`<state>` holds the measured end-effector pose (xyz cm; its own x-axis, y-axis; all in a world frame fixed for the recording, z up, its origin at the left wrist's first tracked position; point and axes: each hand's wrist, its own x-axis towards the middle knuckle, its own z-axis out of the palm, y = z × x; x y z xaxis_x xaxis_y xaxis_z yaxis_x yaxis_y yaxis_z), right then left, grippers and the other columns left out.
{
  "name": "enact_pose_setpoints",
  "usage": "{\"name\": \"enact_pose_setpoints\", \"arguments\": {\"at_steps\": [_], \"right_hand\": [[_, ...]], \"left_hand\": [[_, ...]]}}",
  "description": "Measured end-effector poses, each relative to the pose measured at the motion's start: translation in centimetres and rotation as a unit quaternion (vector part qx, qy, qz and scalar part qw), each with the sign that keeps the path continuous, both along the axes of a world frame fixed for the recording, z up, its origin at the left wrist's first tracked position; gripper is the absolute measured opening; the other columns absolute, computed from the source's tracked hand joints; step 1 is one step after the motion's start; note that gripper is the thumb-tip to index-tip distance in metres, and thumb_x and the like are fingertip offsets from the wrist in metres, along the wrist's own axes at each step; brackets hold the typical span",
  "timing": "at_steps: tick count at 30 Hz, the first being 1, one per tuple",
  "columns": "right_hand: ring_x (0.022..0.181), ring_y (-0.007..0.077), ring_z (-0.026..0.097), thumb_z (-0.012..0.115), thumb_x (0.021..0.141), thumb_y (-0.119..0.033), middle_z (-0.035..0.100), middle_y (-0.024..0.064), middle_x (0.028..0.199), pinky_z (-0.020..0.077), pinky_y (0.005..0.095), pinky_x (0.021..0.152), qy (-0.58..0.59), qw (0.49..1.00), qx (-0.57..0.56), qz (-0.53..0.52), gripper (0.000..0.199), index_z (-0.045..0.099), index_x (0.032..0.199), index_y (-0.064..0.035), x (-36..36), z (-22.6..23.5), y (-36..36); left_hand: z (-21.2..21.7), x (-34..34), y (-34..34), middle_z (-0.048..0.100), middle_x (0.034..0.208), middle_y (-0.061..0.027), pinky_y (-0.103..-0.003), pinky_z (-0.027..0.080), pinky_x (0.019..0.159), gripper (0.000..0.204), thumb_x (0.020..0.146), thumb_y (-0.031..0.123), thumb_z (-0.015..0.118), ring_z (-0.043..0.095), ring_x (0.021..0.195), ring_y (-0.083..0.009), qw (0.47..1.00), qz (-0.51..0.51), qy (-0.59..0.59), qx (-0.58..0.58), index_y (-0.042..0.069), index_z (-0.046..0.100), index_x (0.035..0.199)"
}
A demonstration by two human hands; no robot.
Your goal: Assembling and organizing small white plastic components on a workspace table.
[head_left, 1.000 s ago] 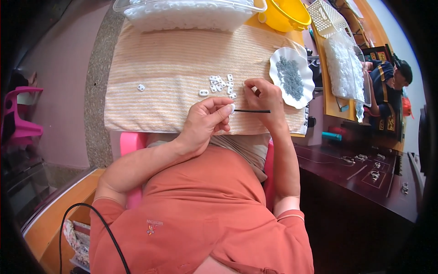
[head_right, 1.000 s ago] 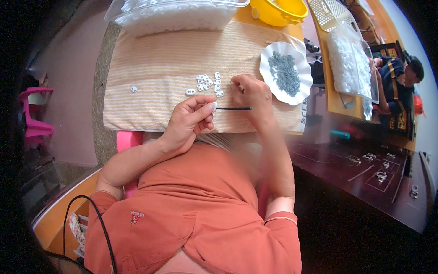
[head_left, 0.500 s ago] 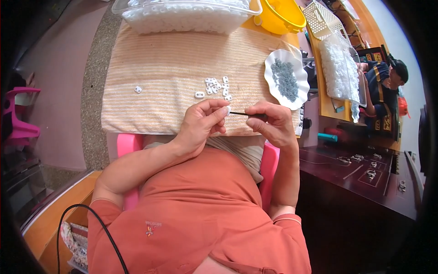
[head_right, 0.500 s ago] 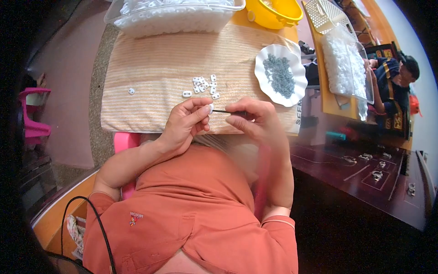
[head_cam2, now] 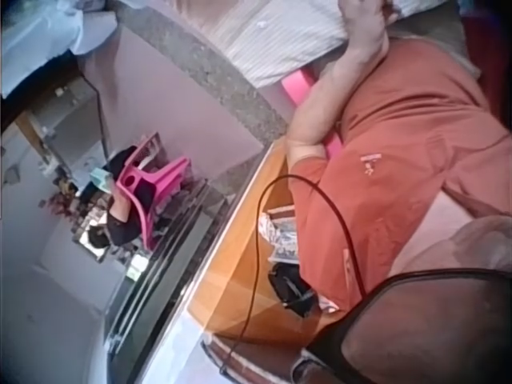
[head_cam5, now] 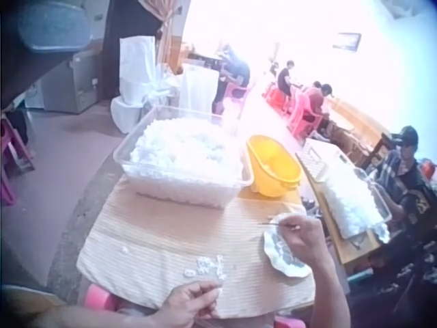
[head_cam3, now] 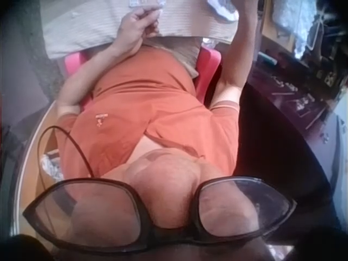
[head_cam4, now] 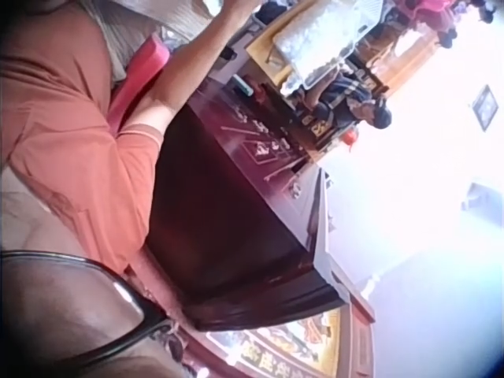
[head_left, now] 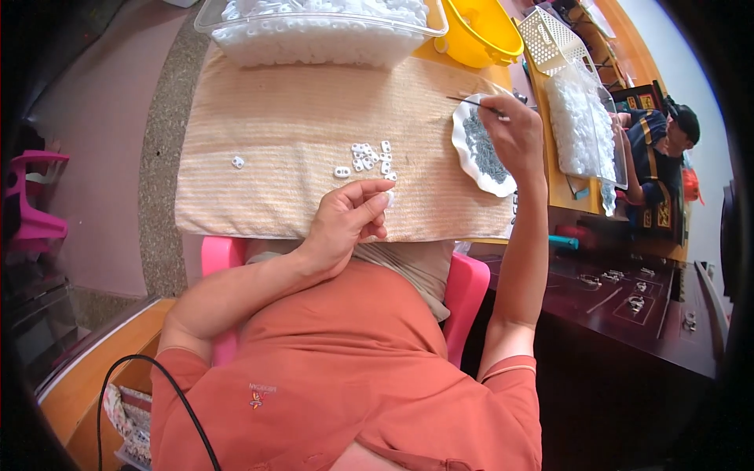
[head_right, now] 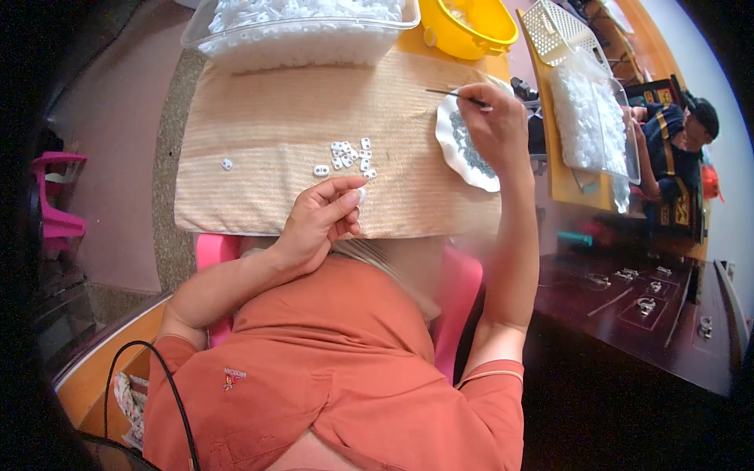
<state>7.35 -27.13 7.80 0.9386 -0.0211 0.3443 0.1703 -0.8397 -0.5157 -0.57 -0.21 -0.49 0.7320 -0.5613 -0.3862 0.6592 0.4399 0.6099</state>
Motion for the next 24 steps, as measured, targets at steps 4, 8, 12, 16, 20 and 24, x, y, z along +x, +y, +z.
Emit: {"name": "enact_pose_setpoints", "arguments": {"at_steps": [4, 8, 12, 16, 20, 24], "right_hand": [[0.076, 0.0276, 0.069, 0.065, 0.079, -0.01, 0.069, 0.0152, 0.079, 0.0523, 0.0333, 0.069, -0.012, 0.997, -0.069, -0.024, 0.01, 0.07, 0.086, -0.0044, 3.5, -0.6, -0.9], [0.078, 0.029, 0.069, 0.064, 0.08, -0.013, 0.069, 0.0149, 0.08, 0.0523, 0.0356, 0.073, -0.018, 0.995, -0.092, -0.044, 0.012, 0.071, 0.086, -0.0056, 6.3, -2.3, -2.9], [0.08, 0.029, 0.069, 0.064, 0.08, -0.014, 0.07, 0.0153, 0.082, 0.0522, 0.0361, 0.074, -0.018, 0.997, -0.06, -0.054, 0.014, 0.072, 0.088, -0.0068, 7.8, -3.6, -4.6], [0.082, 0.0288, 0.069, 0.063, 0.081, -0.016, 0.07, 0.0159, 0.085, 0.0526, 0.036, 0.075, 0.009, 0.993, -0.087, -0.083, 0.016, 0.072, 0.09, -0.0063, 7.9, -4.3, -4.8], [0.082, 0.0286, 0.069, 0.064, 0.081, -0.014, 0.07, 0.0147, 0.087, 0.0532, 0.0348, 0.075, -0.077, 0.983, -0.165, -0.033, 0.016, 0.071, 0.093, -0.006, 5.9, -3.5, -3.3], [0.076, 0.0274, 0.068, 0.069, 0.081, -0.012, 0.069, 0.0144, 0.084, 0.0531, 0.034, 0.071, 0.012, 0.997, -0.022, 0.076, 0.013, 0.069, 0.091, -0.004, 1.0, -2.5, 2.2]], "left_hand": [[0.4, 0.0, -0.2, 0.058, 0.076, 0.0011, -0.021, 0.052, 0.061, 0.02, 0.094, 0.013, 0.06, 0.057, 0.065, -0.0063, 1.0, 0.016, 0.008, 0.001, 0.005, 0.062, 0.113], [0.1, 0.1, 0.0, 0.058, 0.082, 0.0013, -0.022, 0.053, 0.064, 0.02, 0.095, 0.013, 0.059, 0.056, 0.07, -0.0059, 1.0, -0.003, -0.005, -0.006, 0.005, 0.061, 0.114], [0.0, 0.1, 0.1, 0.057, 0.086, 0.0011, -0.023, 0.055, 0.066, 0.02, 0.096, 0.013, 0.058, 0.056, 0.075, -0.0058, 1.0, -0.02, -0.011, -0.01, 0.004, 0.06, 0.114], [0.1, 0.1, 0.1, 0.057, 0.086, 0.001, -0.023, 0.055, 0.067, 0.02, 0.095, 0.013, 0.059, 0.056, 0.075, -0.0059, 1.0, -0.018, -0.01, -0.019, 0.004, 0.06, 0.113], [0.5, 0.3, -0.1, 0.059, 0.085, 0.0014, -0.022, 0.053, 0.065, 0.019, 0.094, 0.013, 0.06, 0.057, 0.071, -0.0066, 1.0, -0.016, -0.006, -0.003, 0.005, 0.06, 0.111], [0.3, 0.3, -0.1, 0.059, 0.083, 0.002, -0.022, 0.052, 0.062, 0.017, 0.093, 0.013, 0.062, 0.058, 0.067, -0.007, 1.0, -0.001, 0.002, -0.007, 0.005, 0.061, 0.109]]}}
